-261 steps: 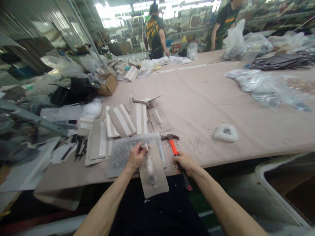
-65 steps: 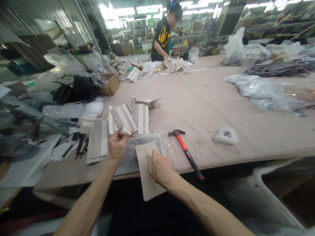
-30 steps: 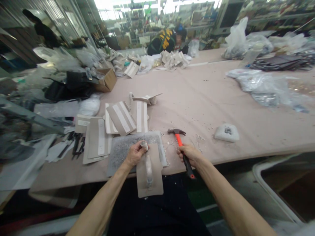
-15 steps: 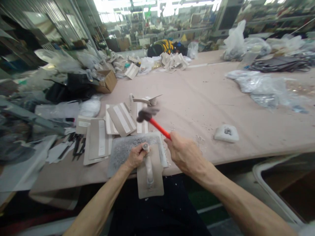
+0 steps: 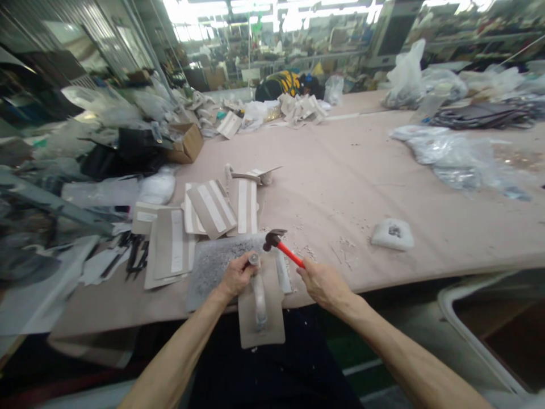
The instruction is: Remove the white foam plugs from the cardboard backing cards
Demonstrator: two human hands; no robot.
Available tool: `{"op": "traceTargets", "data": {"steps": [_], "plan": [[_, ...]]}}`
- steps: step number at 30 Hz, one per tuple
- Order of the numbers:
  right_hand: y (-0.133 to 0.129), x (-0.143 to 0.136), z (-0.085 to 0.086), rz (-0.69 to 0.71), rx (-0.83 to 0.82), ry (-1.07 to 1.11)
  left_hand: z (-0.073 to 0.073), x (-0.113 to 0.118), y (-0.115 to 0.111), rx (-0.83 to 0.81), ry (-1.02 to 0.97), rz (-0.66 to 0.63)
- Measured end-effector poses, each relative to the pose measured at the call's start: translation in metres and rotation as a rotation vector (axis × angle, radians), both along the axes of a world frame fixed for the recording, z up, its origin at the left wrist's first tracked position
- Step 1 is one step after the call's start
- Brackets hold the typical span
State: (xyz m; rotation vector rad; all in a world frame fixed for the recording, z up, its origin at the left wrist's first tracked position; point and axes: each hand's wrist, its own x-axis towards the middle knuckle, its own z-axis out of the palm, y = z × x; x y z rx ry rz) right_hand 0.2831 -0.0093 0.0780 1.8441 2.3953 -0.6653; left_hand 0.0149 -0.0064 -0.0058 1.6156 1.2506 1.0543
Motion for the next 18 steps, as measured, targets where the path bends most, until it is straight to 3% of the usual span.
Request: {"op": "traceTargets", "data": {"steps": [2, 5, 8, 11, 14, 16, 18], "plan": [[0.011, 0.01, -0.016, -0.067, -0.016, -0.046, 0.0, 0.0, 0.0, 0.008, 0.002, 0.009], [0.02, 0.009, -0.034, -0.089, 0.151, -0.095, -0.001, -0.001, 0.002, 0.026, 0.005, 0.022], [0.006, -0.026, -0.035, -0.068, 0.262, 0.131, -0.002, 0.0, 0.003, 0.033, -0.002, 0.024], [-0.025, -0.081, -0.03, 0.017, 0.079, 0.351, -0.003, 0.003, 0.006, 0.002, -0.071, 0.075], [-0.046, -0.115, -0.036, 0.016, -0.05, 0.291, -0.004, 0.005, 0.008, -0.071, -0.251, 0.299], [-0.043, -0.112, -0.041, -0.054, -0.069, 0.311, -0.005, 0.003, 0.006, -0.077, -0.362, 0.506], [-0.024, -0.093, -0.04, -0.148, -0.027, 0.406, -0.004, 0.0, 0.001, -0.04, -0.383, 0.615]]}}
